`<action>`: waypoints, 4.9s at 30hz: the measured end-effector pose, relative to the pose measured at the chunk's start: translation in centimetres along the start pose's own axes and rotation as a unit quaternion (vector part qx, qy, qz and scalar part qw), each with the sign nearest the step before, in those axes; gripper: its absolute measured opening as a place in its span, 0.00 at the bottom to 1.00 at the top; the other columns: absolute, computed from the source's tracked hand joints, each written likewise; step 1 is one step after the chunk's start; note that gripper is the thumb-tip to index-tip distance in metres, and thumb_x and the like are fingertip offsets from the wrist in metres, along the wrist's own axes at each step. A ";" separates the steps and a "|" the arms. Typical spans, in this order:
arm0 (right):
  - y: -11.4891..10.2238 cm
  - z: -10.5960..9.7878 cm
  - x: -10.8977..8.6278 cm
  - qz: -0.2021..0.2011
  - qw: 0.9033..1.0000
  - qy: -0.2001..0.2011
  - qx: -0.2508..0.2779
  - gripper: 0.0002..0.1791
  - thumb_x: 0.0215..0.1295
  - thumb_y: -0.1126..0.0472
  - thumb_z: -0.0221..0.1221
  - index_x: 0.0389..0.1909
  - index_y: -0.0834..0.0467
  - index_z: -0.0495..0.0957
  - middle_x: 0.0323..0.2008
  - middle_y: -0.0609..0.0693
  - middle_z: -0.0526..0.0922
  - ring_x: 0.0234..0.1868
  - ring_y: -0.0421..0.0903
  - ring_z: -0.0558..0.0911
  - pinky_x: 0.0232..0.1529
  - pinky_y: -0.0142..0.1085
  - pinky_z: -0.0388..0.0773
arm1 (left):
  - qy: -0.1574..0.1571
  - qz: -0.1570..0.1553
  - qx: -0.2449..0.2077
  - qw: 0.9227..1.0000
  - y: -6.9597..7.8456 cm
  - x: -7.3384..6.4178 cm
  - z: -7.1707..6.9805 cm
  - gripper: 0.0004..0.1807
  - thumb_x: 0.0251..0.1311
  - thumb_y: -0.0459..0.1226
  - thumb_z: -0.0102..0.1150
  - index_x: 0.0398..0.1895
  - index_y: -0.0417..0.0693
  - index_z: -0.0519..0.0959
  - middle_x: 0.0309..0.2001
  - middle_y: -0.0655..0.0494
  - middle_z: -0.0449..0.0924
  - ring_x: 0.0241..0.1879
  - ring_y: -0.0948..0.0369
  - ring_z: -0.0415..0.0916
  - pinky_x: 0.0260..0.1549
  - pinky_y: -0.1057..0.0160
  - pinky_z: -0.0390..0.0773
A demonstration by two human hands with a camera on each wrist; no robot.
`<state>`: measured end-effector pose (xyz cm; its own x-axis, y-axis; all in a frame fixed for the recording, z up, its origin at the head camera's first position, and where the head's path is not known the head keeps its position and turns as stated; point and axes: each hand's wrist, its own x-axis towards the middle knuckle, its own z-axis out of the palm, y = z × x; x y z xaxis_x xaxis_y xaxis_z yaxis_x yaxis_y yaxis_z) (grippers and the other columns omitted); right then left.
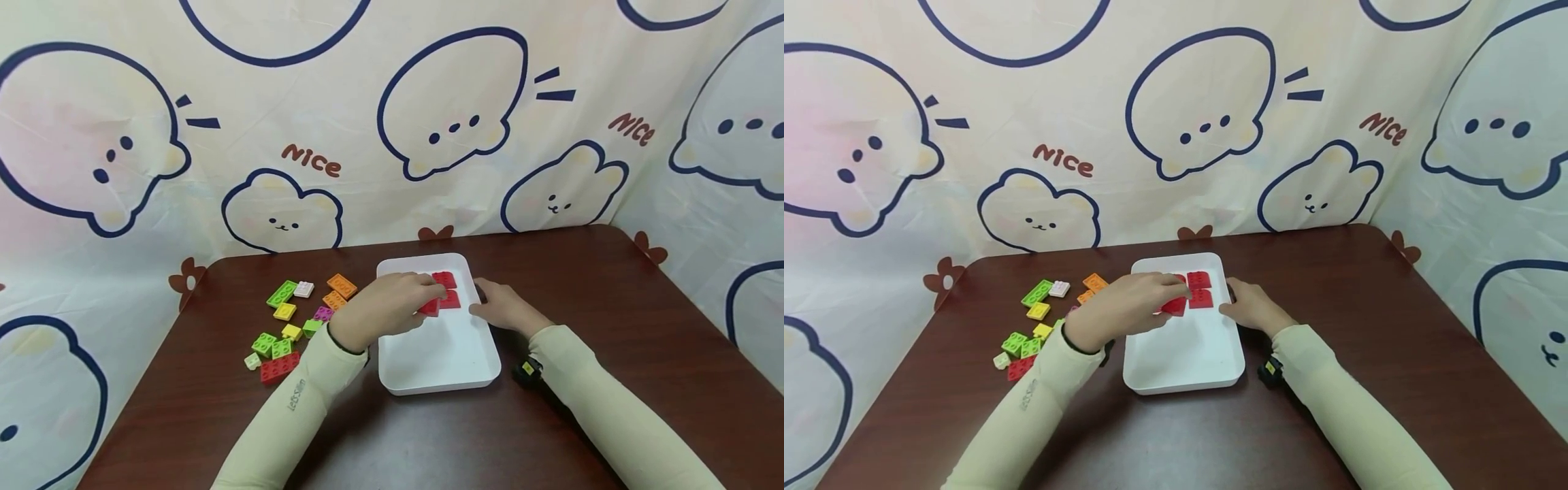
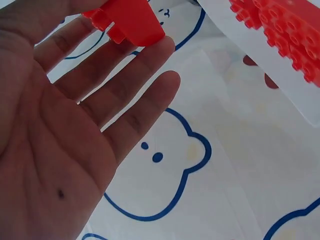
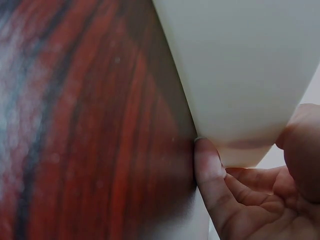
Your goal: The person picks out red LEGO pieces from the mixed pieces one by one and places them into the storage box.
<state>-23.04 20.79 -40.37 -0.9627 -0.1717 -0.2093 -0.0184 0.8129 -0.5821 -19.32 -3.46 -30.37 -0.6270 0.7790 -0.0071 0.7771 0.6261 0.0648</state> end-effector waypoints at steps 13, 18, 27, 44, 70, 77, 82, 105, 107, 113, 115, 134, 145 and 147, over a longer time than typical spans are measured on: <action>0.1 -0.2 -0.1 -0.004 1.000 -0.006 0.008 0.38 0.70 0.57 0.62 0.75 0.64 0.59 0.62 0.66 0.75 0.56 0.61 0.79 0.56 0.58 0.78 | -0.045 -0.020 -0.016 0.999 0.7 3.2 0.8 0.33 0.51 0.40 0.79 0.62 0.56 0.79 0.52 0.57 0.82 0.49 0.59 0.76 0.47 0.60 0.82; 0.2 -0.1 -0.2 -0.006 1.000 -0.008 0.003 0.37 0.70 0.57 0.61 0.75 0.64 0.59 0.61 0.67 0.75 0.55 0.61 0.79 0.56 0.57 0.78 | -0.076 -0.026 -0.005 0.997 0.9 4.3 1.5 0.32 0.52 0.40 0.78 0.63 0.56 0.79 0.52 0.58 0.82 0.50 0.59 0.76 0.48 0.60 0.81; 0.3 -0.1 -0.1 -0.009 1.000 -0.004 0.001 0.36 0.70 0.57 0.60 0.75 0.64 0.60 0.61 0.66 0.76 0.55 0.60 0.79 0.55 0.57 0.78 | -0.086 -0.040 0.009 0.995 1.3 6.0 2.3 0.29 0.57 0.43 0.75 0.63 0.55 0.79 0.47 0.58 0.83 0.43 0.59 0.78 0.45 0.60 0.82; -0.1 -0.1 0.1 -0.007 1.000 -0.010 0.000 0.37 0.70 0.57 0.60 0.75 0.63 0.59 0.63 0.66 0.75 0.57 0.61 0.78 0.59 0.58 0.76 | -0.102 -0.042 0.020 0.994 0.9 6.7 3.9 0.29 0.58 0.45 0.74 0.62 0.51 0.79 0.44 0.55 0.84 0.39 0.60 0.79 0.44 0.61 0.83; 0.0 -0.2 0.0 -0.004 1.000 -0.010 0.006 0.38 0.70 0.59 0.61 0.75 0.65 0.59 0.62 0.67 0.75 0.56 0.61 0.79 0.57 0.58 0.77 | -0.110 -0.017 0.006 0.994 1.5 6.8 5.1 0.29 0.52 0.45 0.78 0.59 0.53 0.82 0.50 0.57 0.84 0.45 0.61 0.79 0.48 0.64 0.80; 0.1 -0.2 0.0 0.002 1.000 -0.013 0.007 0.38 0.69 0.58 0.62 0.76 0.64 0.58 0.62 0.66 0.75 0.57 0.61 0.78 0.58 0.59 0.76 | -0.107 -0.019 0.012 0.994 1.7 6.8 5.2 0.29 0.51 0.46 0.78 0.59 0.54 0.82 0.49 0.57 0.84 0.44 0.62 0.79 0.49 0.64 0.80; 0.1 0.0 0.1 0.000 1.000 -0.014 0.006 0.38 0.69 0.58 0.62 0.76 0.64 0.59 0.62 0.66 0.75 0.57 0.61 0.78 0.58 0.59 0.76 | -0.113 -0.027 0.007 0.993 1.7 6.8 5.3 0.30 0.51 0.48 0.78 0.58 0.54 0.82 0.48 0.58 0.84 0.42 0.63 0.78 0.46 0.64 0.80; 0.6 -0.2 -0.4 0.016 1.000 -0.008 0.010 0.40 0.69 0.56 0.63 0.76 0.64 0.57 0.65 0.66 0.72 0.59 0.62 0.76 0.59 0.60 0.75 | -0.062 -0.092 -0.026 0.993 1.1 1.6 -1.6 0.33 0.58 0.50 0.72 0.67 0.54 0.77 0.52 0.56 0.85 0.47 0.60 0.81 0.46 0.59 0.83; 0.6 -0.2 -0.4 0.019 1.000 -0.007 0.013 0.41 0.69 0.55 0.63 0.76 0.64 0.57 0.66 0.66 0.72 0.60 0.62 0.76 0.60 0.60 0.74 | -0.052 -0.108 -0.023 0.993 1.0 0.6 -2.3 0.32 0.59 0.50 0.72 0.66 0.54 0.77 0.52 0.55 0.84 0.47 0.60 0.81 0.46 0.58 0.83; 0.6 0.1 -0.3 0.017 1.000 -0.009 0.014 0.41 0.69 0.54 0.62 0.77 0.64 0.56 0.66 0.65 0.71 0.61 0.61 0.75 0.61 0.60 0.73 | -0.041 -0.149 -0.041 0.987 -0.2 -2.5 -4.0 0.33 0.60 0.51 0.71 0.68 0.56 0.75 0.57 0.55 0.82 0.52 0.57 0.80 0.48 0.53 0.82; 0.5 0.1 -0.2 0.013 1.000 -0.010 0.014 0.41 0.69 0.54 0.63 0.77 0.64 0.56 0.66 0.66 0.71 0.61 0.61 0.75 0.61 0.60 0.73 | -0.035 -0.155 -0.051 0.986 -1.0 -3.8 -4.2 0.33 0.60 0.50 0.71 0.68 0.55 0.75 0.57 0.54 0.82 0.51 0.56 0.80 0.48 0.52 0.82; 0.0 0.1 0.2 0.007 1.000 -0.016 0.011 0.40 0.69 0.55 0.62 0.76 0.64 0.57 0.65 0.66 0.72 0.60 0.61 0.75 0.60 0.59 0.74 | -0.016 -0.204 -0.086 0.975 -6.2 -10.7 -4.0 0.29 0.60 0.42 0.73 0.64 0.46 0.77 0.46 0.52 0.84 0.42 0.56 0.81 0.42 0.54 0.85; 0.3 0.0 0.3 0.004 1.000 -0.010 0.004 0.40 0.70 0.56 0.61 0.76 0.66 0.56 0.65 0.67 0.72 0.59 0.61 0.76 0.60 0.60 0.74 | -0.069 -0.238 -0.097 0.964 -7.2 -13.5 -2.8 0.28 0.60 0.42 0.72 0.62 0.46 0.77 0.44 0.51 0.84 0.38 0.57 0.81 0.37 0.55 0.85; 0.3 0.0 0.3 0.004 1.000 -0.009 0.002 0.40 0.70 0.56 0.60 0.76 0.66 0.56 0.65 0.67 0.72 0.60 0.62 0.75 0.60 0.60 0.74 | -0.080 -0.247 -0.098 0.961 -7.2 -14.0 -2.6 0.28 0.60 0.44 0.73 0.62 0.46 0.77 0.43 0.52 0.84 0.38 0.57 0.81 0.36 0.55 0.85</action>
<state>-23.32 20.99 -40.60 -0.9578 -0.1747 -0.2285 -0.0087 0.8117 -0.5840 -16.31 -18.96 -28.17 -0.8882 0.3937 -0.2369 0.3517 0.9143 0.2008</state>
